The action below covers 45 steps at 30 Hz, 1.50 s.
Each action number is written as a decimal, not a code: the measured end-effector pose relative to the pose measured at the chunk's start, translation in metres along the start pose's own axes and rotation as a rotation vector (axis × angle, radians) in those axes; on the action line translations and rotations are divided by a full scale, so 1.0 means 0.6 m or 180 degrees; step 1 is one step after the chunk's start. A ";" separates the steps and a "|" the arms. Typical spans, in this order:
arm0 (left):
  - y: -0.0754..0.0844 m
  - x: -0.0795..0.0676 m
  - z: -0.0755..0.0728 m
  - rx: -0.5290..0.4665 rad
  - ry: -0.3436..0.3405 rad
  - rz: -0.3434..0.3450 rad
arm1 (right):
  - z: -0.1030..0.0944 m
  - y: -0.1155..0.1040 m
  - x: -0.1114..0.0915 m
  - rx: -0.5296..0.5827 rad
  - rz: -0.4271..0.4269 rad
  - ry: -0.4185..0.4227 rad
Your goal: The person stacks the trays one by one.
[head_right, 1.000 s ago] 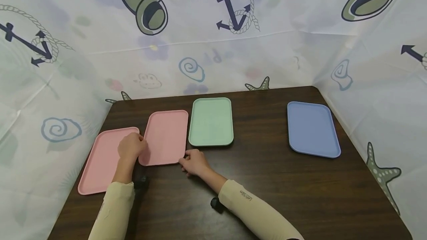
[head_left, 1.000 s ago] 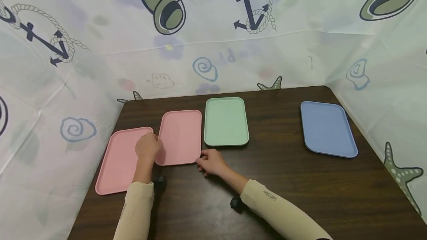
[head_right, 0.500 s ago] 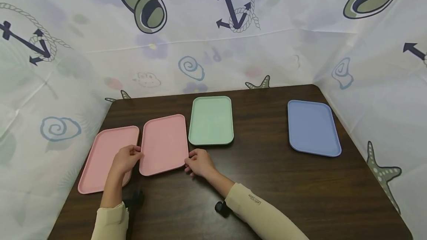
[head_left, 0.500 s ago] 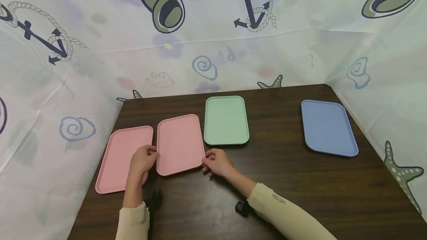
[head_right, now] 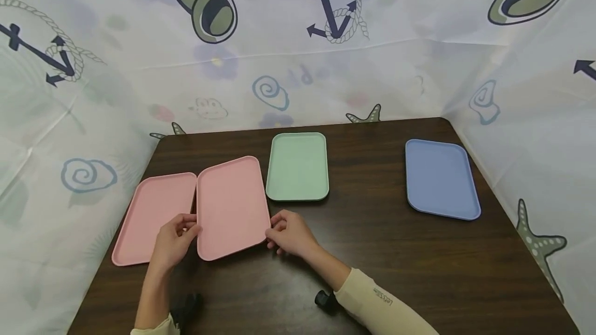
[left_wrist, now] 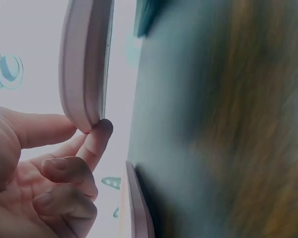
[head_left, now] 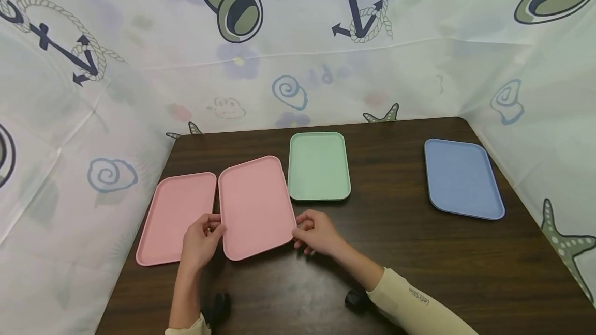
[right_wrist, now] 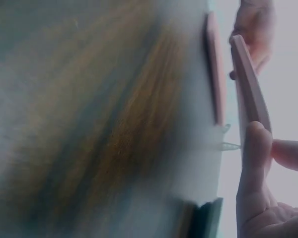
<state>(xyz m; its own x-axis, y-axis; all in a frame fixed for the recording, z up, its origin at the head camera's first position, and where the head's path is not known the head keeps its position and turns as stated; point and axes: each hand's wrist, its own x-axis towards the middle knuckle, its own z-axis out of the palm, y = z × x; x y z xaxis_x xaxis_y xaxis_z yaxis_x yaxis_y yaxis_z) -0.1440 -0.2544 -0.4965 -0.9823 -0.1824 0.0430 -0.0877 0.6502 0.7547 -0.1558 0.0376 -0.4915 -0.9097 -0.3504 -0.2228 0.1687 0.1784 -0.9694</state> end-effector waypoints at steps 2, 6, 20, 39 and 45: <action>0.009 -0.009 0.006 -0.0124 -0.0008 0.0084 | -0.013 -0.001 -0.021 0.0049 0.0023 -0.0030; 0.031 -0.023 0.021 -0.0499 -0.0137 0.0198 | -0.043 0.001 -0.062 0.0135 0.0036 -0.0063; 0.080 -0.029 0.104 -0.0335 -0.0497 0.0382 | -0.112 0.045 -0.134 0.0319 0.0335 0.0173; 0.112 -0.012 0.158 -0.0008 -0.0430 0.0631 | -0.155 0.066 -0.145 0.0379 0.0417 0.0338; 0.115 -0.004 0.165 0.0054 -0.0418 0.0681 | -0.160 0.065 -0.138 0.0366 0.0432 0.0406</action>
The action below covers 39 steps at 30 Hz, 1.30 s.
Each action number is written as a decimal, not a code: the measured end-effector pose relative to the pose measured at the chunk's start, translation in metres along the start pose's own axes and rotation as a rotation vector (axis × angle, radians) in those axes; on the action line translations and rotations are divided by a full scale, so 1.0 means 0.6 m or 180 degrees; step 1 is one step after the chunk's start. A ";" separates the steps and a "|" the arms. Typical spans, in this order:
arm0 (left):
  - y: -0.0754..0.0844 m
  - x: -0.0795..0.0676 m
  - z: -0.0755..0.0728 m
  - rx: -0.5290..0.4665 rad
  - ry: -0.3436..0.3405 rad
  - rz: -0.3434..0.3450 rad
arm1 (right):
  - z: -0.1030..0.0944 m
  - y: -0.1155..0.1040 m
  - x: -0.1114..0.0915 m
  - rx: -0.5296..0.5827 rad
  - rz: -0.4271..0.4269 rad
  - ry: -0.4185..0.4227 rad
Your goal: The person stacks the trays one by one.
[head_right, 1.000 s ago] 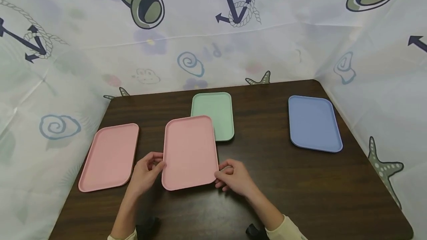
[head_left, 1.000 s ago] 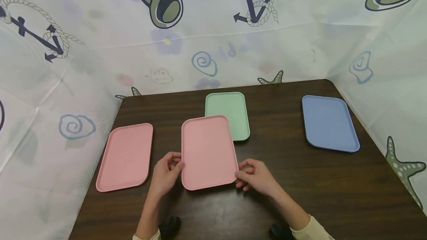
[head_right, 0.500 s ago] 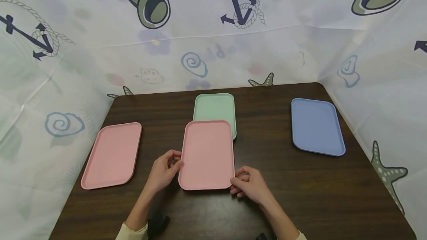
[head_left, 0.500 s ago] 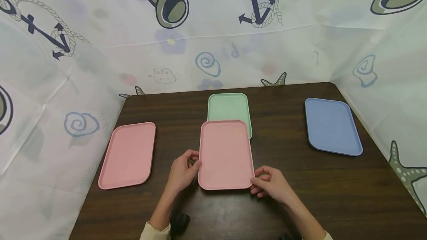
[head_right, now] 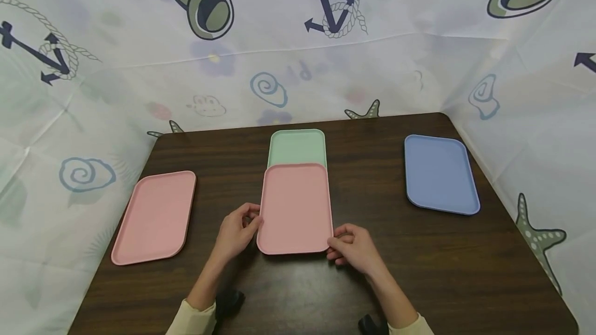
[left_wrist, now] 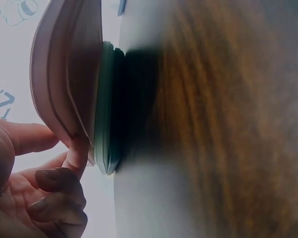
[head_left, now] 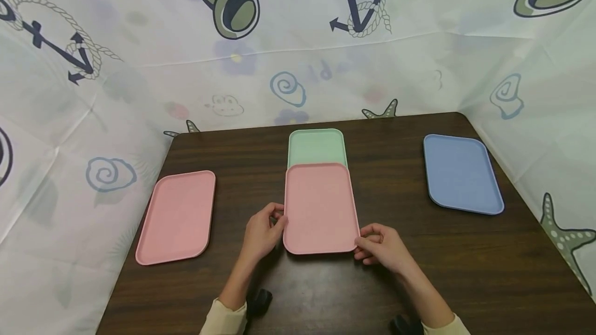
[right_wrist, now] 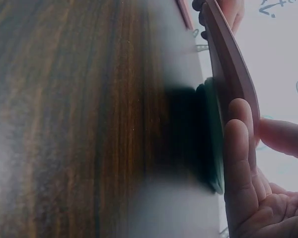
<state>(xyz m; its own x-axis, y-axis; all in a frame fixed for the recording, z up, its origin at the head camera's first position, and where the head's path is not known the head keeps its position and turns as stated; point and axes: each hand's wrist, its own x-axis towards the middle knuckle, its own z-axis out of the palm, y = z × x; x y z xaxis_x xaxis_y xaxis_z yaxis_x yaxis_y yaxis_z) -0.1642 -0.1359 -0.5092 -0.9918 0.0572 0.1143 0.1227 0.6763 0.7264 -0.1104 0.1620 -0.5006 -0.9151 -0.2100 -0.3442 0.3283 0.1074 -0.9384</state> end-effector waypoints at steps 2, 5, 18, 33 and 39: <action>0.000 0.002 -0.001 0.0014 -0.0018 0.0006 | 0.001 -0.002 0.005 -0.0013 -0.0034 0.0005; -0.001 0.006 -0.003 0.0056 -0.0076 0.0033 | 0.001 -0.001 0.014 -0.0013 -0.0070 0.0024; -0.010 0.041 -0.003 -0.0077 -0.0330 0.0029 | -0.003 -0.005 0.053 0.0146 -0.0056 0.0257; -0.019 0.057 0.009 -0.0653 -0.0283 -0.0166 | -0.015 -0.010 0.090 0.0174 -0.0065 0.0351; -0.019 0.070 0.014 -0.0626 -0.0237 -0.0126 | -0.016 -0.013 0.105 0.0191 -0.0073 0.0425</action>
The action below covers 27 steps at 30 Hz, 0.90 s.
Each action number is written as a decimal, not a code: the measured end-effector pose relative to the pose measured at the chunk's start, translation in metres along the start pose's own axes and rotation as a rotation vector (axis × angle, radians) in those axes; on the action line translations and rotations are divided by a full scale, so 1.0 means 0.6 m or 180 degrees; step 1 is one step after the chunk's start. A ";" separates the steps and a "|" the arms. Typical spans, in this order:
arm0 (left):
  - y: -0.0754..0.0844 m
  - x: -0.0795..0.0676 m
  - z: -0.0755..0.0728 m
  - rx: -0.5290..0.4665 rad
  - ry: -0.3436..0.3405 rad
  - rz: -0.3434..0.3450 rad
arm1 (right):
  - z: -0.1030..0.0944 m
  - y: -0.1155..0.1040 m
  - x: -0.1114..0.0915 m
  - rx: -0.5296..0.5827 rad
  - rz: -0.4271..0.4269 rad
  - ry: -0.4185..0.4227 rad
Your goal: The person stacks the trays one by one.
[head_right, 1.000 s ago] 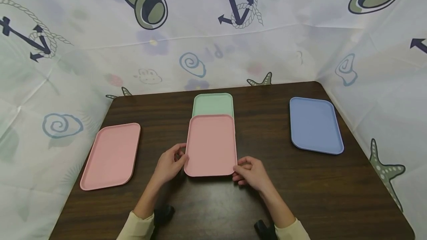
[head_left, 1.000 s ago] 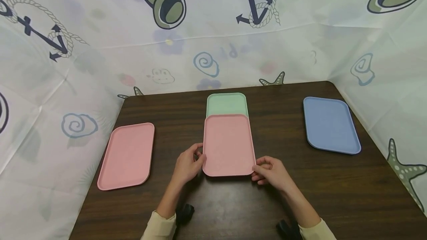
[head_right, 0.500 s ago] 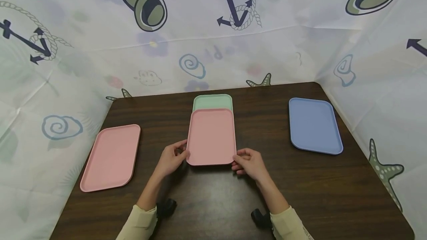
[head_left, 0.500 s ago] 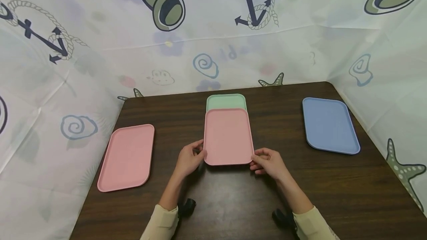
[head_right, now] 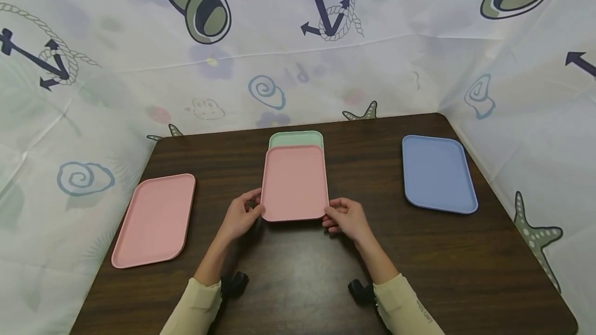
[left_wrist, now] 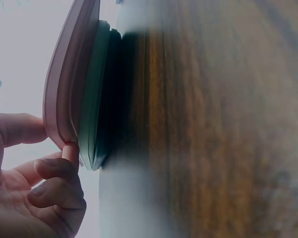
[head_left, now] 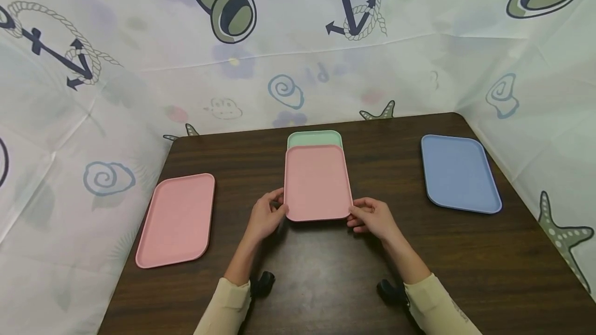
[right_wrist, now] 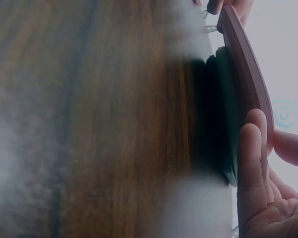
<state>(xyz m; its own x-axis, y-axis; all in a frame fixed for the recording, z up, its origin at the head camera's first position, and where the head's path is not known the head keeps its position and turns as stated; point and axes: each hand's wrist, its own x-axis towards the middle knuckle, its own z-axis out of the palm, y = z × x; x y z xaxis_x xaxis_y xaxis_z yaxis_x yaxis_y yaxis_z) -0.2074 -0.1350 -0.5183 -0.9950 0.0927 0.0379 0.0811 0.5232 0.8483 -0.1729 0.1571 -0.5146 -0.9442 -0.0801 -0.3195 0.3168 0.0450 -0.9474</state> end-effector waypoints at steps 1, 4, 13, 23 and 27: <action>0.000 0.002 0.000 0.0009 0.0012 0.0001 | 0.000 -0.001 0.002 -0.0005 -0.0005 0.0008; 0.000 0.011 0.002 0.0069 0.0050 0.0033 | 0.002 -0.002 0.009 -0.0014 -0.0050 0.0030; -0.001 0.034 0.006 0.0242 0.0132 0.0113 | 0.008 -0.007 0.027 -0.0023 -0.0158 0.0160; -0.001 0.056 0.010 0.0335 0.0210 0.0165 | 0.015 -0.012 0.045 -0.0079 -0.0196 0.0356; -0.002 0.063 0.010 0.0336 0.0218 0.0191 | 0.017 -0.013 0.050 -0.0037 -0.0226 0.0430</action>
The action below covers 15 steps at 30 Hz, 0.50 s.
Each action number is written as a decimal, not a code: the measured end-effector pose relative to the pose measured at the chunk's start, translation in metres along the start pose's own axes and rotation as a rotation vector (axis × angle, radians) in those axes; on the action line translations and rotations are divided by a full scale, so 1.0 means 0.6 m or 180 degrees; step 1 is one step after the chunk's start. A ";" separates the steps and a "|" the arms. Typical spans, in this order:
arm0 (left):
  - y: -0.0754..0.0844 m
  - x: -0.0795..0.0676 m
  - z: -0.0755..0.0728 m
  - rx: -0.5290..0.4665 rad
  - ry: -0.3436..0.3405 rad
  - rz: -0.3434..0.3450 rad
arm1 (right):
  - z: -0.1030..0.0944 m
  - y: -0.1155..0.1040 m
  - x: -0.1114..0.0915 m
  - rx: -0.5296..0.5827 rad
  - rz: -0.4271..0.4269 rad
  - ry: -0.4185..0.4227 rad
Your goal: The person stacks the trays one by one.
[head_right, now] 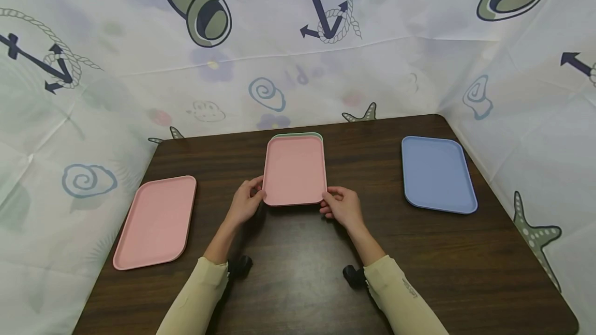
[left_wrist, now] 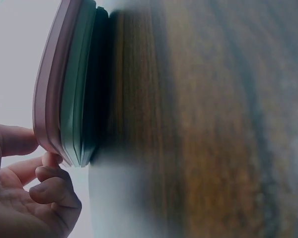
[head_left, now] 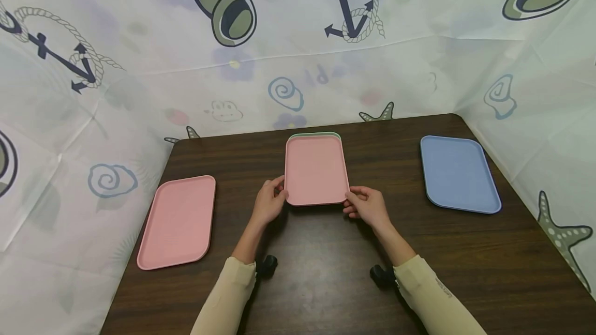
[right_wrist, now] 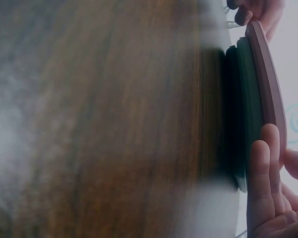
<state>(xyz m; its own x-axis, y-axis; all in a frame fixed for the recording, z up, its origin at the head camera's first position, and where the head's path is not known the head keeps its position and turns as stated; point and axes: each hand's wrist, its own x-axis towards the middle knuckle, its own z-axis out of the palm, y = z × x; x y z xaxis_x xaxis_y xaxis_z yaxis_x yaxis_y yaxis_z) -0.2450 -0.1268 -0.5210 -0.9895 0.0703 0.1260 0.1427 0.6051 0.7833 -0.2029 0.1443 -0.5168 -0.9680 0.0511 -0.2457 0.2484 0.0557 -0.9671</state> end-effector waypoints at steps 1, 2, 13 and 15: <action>-0.001 0.001 0.001 -0.0015 0.0005 0.0003 | 0.000 -0.003 0.000 0.0011 0.0004 0.0001; -0.002 0.003 0.002 -0.0025 0.0009 -0.0001 | 0.001 -0.009 -0.003 0.0018 0.0004 0.0004; -0.007 0.015 0.006 -0.0073 0.0090 -0.0031 | 0.003 -0.005 0.019 0.0027 -0.0075 0.0016; -0.008 0.017 0.006 -0.0057 0.0076 -0.0054 | 0.003 -0.001 0.023 0.0004 -0.0097 0.0031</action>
<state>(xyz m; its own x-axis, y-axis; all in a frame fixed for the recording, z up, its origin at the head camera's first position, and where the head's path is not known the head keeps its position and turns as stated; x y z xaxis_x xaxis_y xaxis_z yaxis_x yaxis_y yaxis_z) -0.2556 -0.1264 -0.5258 -0.9910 0.0410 0.1271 0.1266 0.5916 0.7962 -0.2165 0.1430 -0.5195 -0.9747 0.0591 -0.2154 0.2187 0.0560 -0.9742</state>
